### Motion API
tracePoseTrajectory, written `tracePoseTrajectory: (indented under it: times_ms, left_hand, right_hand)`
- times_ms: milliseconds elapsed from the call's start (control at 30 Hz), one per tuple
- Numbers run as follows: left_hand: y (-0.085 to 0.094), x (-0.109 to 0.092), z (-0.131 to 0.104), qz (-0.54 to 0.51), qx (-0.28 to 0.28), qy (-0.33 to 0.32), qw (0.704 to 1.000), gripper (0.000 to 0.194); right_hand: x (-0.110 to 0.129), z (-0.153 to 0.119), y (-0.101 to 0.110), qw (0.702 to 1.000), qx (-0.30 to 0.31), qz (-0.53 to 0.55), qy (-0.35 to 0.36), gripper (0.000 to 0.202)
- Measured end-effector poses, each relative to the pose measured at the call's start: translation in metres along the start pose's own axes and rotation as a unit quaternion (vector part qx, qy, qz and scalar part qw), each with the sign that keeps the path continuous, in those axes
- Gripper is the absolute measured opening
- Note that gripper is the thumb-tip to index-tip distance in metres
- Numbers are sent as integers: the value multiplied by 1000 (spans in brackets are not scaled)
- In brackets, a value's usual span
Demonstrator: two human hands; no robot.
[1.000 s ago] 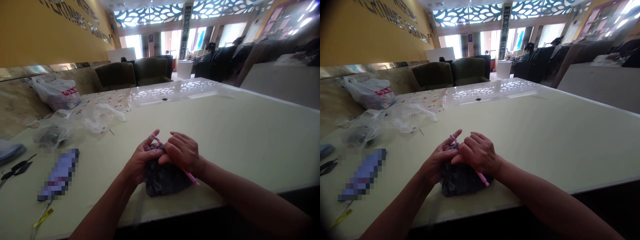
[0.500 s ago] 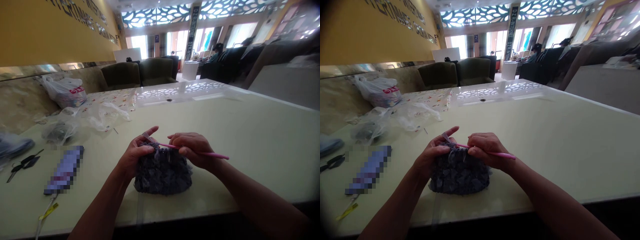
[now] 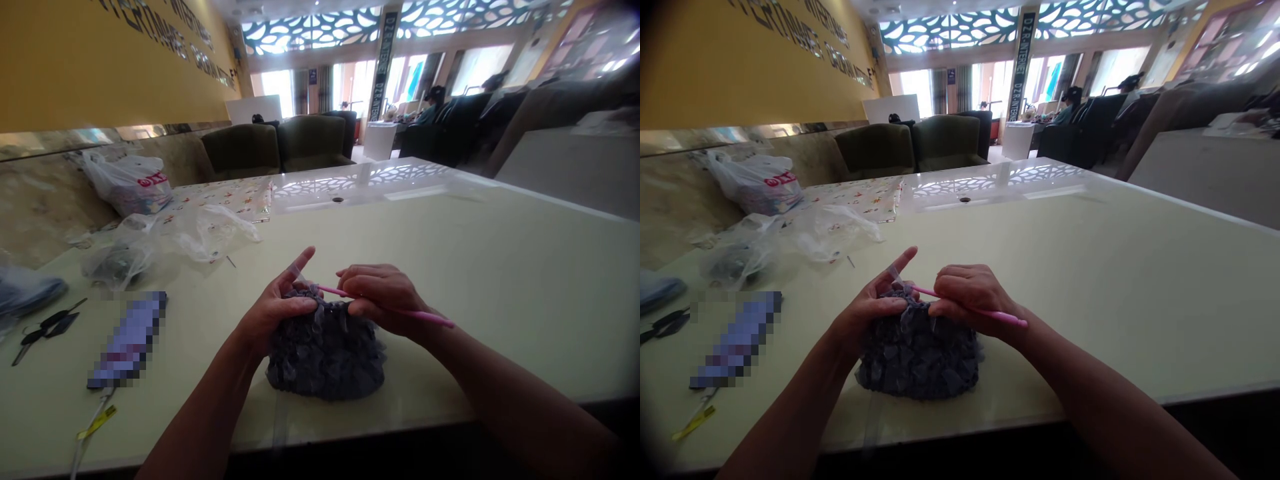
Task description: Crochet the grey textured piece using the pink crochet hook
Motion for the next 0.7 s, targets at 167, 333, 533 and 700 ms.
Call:
tracePoseTrajectory:
  times_ms: [167, 333, 533, 700]
  left_hand:
    - [4, -2, 3, 15, -24, -6, 1000, 69]
    - [-2, 3, 5, 51, -17, -25, 998, 62]
    - [-11, 17, 4, 50, 3, 11, 999, 63]
    - [-17, 21, 3, 83, 20, -13, 996, 50]
  right_hand:
    - [0, 2, 7, 996, -7, 75, -55, 51]
    - [2, 2, 0, 981, 20, 160, -107, 59]
    - [3, 3, -6, 995, -51, 73, -37, 56]
    - [5, 3, -10, 996, -37, -68, 52, 45]
Point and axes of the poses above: each hand's wrist, its own z-axis towards the middle knuckle, its own y-axis out of the back of the hand, x = y × z, the point moved 4 cm from there along z, towards the middle knuckle, and after that the axes turned 1 degree about z, right-handed, at the moved point
